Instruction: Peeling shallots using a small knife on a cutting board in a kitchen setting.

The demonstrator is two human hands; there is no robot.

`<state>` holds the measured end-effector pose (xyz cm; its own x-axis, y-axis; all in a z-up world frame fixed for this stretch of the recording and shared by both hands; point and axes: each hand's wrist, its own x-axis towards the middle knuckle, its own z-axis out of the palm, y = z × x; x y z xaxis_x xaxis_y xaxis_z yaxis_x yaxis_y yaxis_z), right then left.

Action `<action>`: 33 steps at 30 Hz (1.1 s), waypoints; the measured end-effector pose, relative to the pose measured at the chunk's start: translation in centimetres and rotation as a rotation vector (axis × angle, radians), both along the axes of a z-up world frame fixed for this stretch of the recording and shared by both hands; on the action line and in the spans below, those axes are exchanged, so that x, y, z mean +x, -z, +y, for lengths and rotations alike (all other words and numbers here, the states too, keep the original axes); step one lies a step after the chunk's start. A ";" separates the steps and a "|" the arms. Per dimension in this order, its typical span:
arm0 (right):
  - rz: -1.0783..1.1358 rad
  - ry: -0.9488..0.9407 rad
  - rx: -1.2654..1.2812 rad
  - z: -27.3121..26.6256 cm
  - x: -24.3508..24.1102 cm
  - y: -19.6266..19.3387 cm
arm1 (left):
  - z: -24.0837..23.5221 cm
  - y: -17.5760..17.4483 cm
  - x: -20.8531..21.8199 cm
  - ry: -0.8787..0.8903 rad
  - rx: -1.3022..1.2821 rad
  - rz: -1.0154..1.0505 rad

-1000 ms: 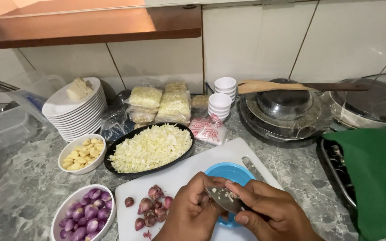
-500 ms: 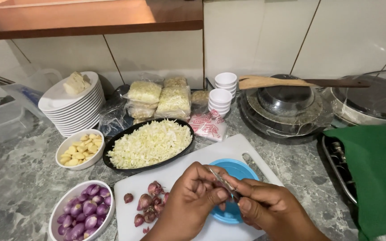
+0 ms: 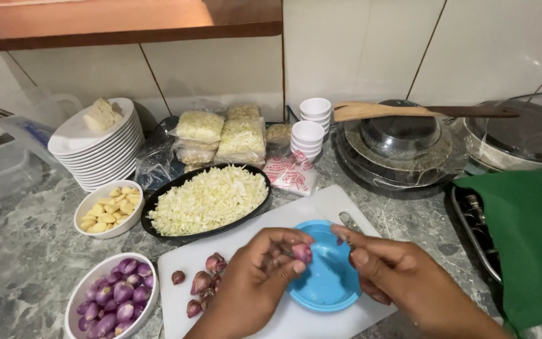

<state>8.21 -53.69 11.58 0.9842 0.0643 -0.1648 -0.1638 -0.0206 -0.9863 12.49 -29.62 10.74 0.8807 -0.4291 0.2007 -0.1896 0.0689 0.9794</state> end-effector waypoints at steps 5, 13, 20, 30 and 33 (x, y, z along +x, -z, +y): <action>0.155 -0.043 -0.502 0.4 0.9 0.3 | 0.6 1.1 1.0 -0.135 0.054 -0.235; 0.257 0.057 -0.743 1.8 0.6 -2.4 | 0.7 1.1 1.1 -0.170 0.243 -0.440; 0.005 0.064 -0.683 0.4 0.9 -0.3 | 0.5 1.7 1.4 -0.097 0.344 -0.495; -0.323 -0.042 -0.862 -0.7 0.5 1.8 | 1.8 1.0 1.9 0.011 0.460 -0.473; -0.339 -0.021 -0.822 -1.0 1.1 3.4 | 2.1 0.3 1.7 0.046 0.448 -0.516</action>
<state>9.28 -54.72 8.16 0.9885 0.0727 0.1327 0.1424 -0.7432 -0.6538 14.17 -27.49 10.40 0.6990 -0.6034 0.3838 -0.6461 -0.3026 0.7007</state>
